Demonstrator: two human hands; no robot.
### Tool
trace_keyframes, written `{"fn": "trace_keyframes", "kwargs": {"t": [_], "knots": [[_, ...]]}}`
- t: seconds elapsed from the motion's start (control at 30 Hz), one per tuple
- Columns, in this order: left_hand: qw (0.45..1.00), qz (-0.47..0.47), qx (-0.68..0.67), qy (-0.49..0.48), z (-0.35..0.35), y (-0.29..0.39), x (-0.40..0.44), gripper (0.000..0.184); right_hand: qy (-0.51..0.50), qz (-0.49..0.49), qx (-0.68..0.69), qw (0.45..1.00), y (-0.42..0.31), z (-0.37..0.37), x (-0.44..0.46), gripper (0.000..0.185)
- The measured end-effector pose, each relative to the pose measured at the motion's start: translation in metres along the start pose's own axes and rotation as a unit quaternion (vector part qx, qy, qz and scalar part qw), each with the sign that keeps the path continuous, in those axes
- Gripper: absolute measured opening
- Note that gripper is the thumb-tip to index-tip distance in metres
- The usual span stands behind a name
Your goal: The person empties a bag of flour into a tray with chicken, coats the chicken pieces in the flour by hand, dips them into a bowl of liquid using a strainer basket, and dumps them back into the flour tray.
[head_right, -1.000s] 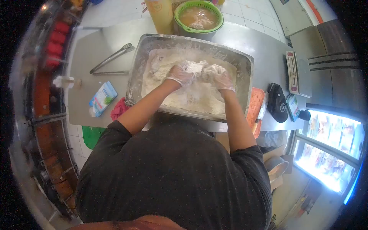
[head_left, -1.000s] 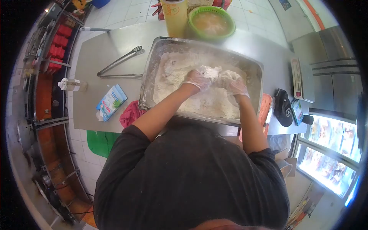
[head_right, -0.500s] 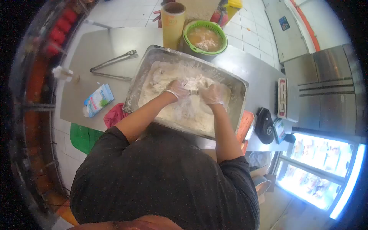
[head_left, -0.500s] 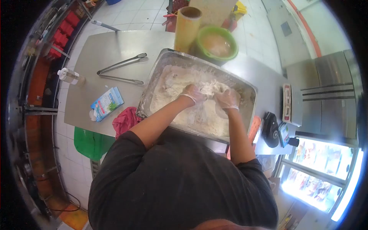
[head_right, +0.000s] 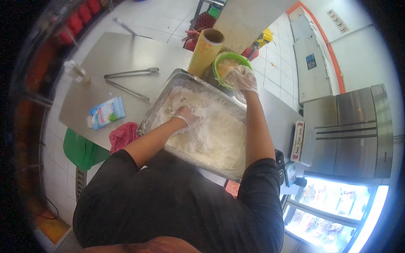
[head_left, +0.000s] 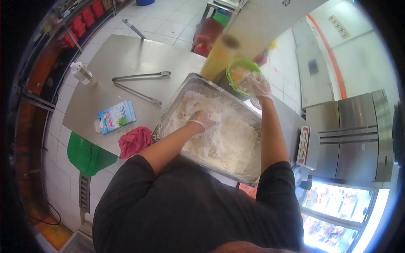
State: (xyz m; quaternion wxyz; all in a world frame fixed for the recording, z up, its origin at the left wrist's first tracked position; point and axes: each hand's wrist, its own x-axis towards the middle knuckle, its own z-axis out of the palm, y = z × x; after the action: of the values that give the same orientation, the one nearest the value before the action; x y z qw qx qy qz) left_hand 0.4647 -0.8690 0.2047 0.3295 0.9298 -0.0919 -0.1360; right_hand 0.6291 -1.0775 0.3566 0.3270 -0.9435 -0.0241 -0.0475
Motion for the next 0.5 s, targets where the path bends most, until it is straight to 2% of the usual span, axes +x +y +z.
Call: {"fn": "trace_keyframes", "kwargs": {"t": [0.07, 0.1, 0.13, 0.17, 0.2, 0.23, 0.27, 0.33, 0.4, 0.47, 0.5], "knots": [[0.997, -0.046, -0.053, -0.009, -0.002, 0.007, -0.004, 0.05, -0.005, -0.102, 0.05, 0.994, 0.037, 0.035, 0.049, 0.023], [0.998, -0.047, -0.051, -0.004, 0.013, -0.002, 0.004, 0.05, 0.001, -0.085, -0.021, 0.996, -0.005, 0.023, 0.031, 0.025], [1.0, -0.006, -0.006, -0.005, 0.039, -0.019, 0.018, 0.049, 0.002, -0.088, -0.017, 0.996, 0.016, 0.039, 0.049, 0.025], [1.0, 0.015, 0.02, -0.006, 0.043, -0.024, 0.019, 0.048, 0.028, -0.214, -0.094, 0.972, 0.062, 0.07, 0.081, 0.022], [0.998, 0.035, 0.046, -0.006, 0.046, -0.028, 0.021, 0.048, -0.014, -0.227, -0.175, 0.958, 0.031, 0.056, 0.065, 0.023], [1.0, 0.016, 0.024, -0.006, 0.038, -0.022, 0.016, 0.048, -0.055, -0.246, -0.25, 0.935, -0.003, 0.041, 0.047, 0.026], [1.0, 0.006, 0.013, -0.007, 0.03, -0.02, 0.013, 0.048, -0.052, -0.247, -0.246, 0.936, 0.006, 0.047, 0.053, 0.026], [1.0, -0.008, 0.001, -0.008, 0.02, -0.017, 0.009, 0.047, 0.006, -0.199, -0.222, 0.954, 0.029, 0.058, 0.058, 0.037], [1.0, -0.011, -0.002, -0.014, 0.019, -0.017, 0.005, 0.045, -0.026, -0.196, -0.222, 0.955, 0.025, 0.034, 0.04, 0.04], [1.0, -0.018, 0.007, -0.017, 0.018, -0.017, 0.005, 0.043, 0.08, -0.235, -0.17, 0.954, 0.007, 0.009, 0.0, 0.041], [1.0, -0.015, 0.007, -0.02, 0.004, -0.007, -0.003, 0.043, 0.091, -0.213, -0.133, 0.964, -0.003, -0.002, -0.025, 0.04]]}}
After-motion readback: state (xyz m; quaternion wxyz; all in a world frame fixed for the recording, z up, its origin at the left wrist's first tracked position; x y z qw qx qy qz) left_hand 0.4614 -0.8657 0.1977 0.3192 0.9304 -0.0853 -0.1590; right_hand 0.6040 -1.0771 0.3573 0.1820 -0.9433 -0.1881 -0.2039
